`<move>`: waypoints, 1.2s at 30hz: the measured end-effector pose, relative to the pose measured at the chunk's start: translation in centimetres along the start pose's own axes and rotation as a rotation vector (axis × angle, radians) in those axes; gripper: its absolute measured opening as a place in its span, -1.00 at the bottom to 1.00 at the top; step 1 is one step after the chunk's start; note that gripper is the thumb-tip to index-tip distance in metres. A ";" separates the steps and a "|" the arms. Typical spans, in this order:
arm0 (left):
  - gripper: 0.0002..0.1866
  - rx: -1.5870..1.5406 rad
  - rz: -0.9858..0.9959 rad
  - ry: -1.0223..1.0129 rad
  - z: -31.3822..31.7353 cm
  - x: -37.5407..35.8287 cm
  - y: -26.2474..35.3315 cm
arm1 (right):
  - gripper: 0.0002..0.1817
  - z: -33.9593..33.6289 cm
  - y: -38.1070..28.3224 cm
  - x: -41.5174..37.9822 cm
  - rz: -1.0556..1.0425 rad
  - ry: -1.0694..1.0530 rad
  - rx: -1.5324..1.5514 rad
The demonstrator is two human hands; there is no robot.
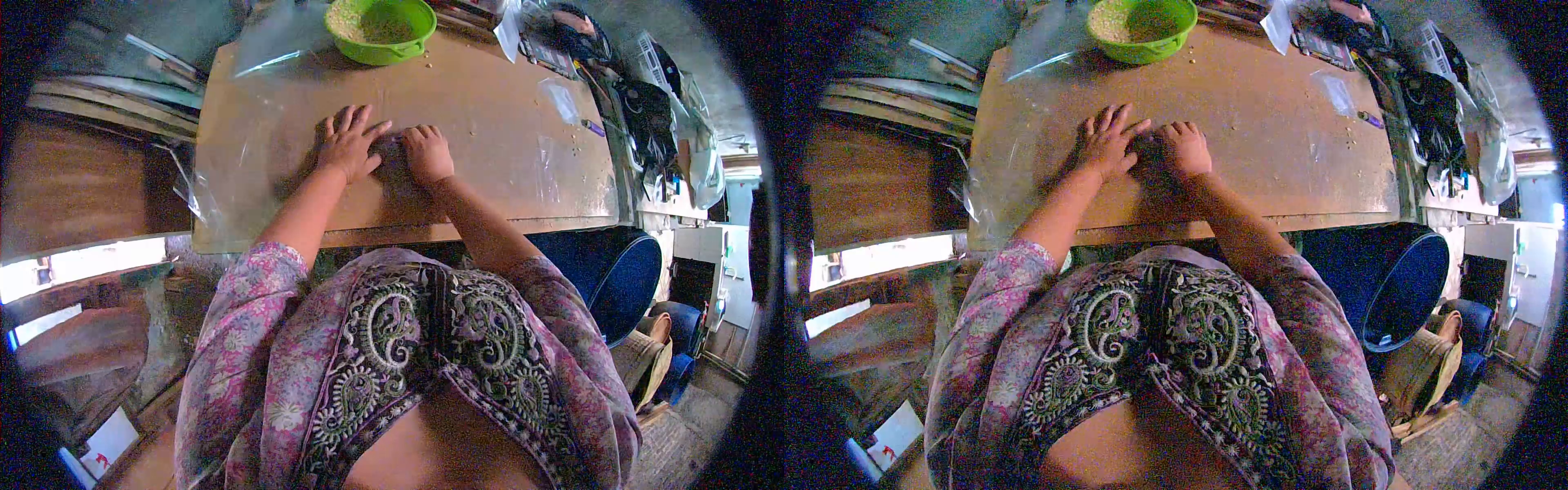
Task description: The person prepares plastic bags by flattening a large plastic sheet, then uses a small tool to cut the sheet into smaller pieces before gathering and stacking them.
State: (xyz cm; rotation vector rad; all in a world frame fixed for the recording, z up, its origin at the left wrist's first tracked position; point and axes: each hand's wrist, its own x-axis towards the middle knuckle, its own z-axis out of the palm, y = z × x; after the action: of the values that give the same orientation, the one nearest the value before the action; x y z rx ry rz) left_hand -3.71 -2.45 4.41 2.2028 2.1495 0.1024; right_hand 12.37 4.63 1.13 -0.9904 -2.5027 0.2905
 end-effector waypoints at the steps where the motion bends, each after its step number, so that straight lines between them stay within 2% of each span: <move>1: -0.36 0.000 0.000 0.001 0.0 0.0 0.0 | -0.81 -0.5 -0.3 0.0 0.010 -0.016 -0.011; 7: -0.31 -0.022 0.003 0.016 0.3 0.1 -0.2 | -0.79 -0.9 -0.9 0.1 0.051 -0.056 -0.029; 11: -0.37 -0.020 -0.001 0.005 0.2 0.2 -0.1 | -0.78 0.2 -0.1 -0.1 0.041 -0.002 -0.018; 20: -0.38 -0.032 0.004 0.028 0.2 0.0 -0.1 | -0.76 -0.1 -0.3 0.0 0.055 -0.039 -0.026; 22: -0.38 -0.037 0.011 0.039 0.3 0.0 -0.2 | -0.74 -0.3 -0.3 -0.1 0.076 -0.101 0.011; 24: -0.29 -0.004 0.012 0.016 0.3 0.1 -0.2 | -0.74 -0.4 -0.4 0.0 0.072 -0.098 -0.007; 29: -0.30 0.004 0.001 0.002 0.0 0.1 0.0 | -0.74 -0.3 -0.4 0.0 0.061 -0.110 -0.029; 32: -0.32 0.014 0.002 0.005 0.0 0.1 0.0 | -0.75 -0.3 -0.5 0.0 0.080 -0.088 0.000; 34: -0.33 0.021 0.000 0.012 0.2 0.1 0.0 | -0.75 -0.1 -0.2 0.1 0.243 0.111 0.299; 35: -0.32 0.005 0.009 0.034 0.4 0.1 -0.1 | -0.75 0.0 0.0 0.0 0.242 0.111 0.298; 36: -0.31 -0.012 0.018 0.053 0.6 0.0 -0.3 | -0.82 0.0 0.0 -0.2 0.126 0.144 0.304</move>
State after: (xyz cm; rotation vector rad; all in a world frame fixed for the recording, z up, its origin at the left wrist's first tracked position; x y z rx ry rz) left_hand -3.92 -2.42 3.83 2.2384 2.1496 0.1758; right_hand 12.49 4.46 1.06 -1.0050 -2.1886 0.5964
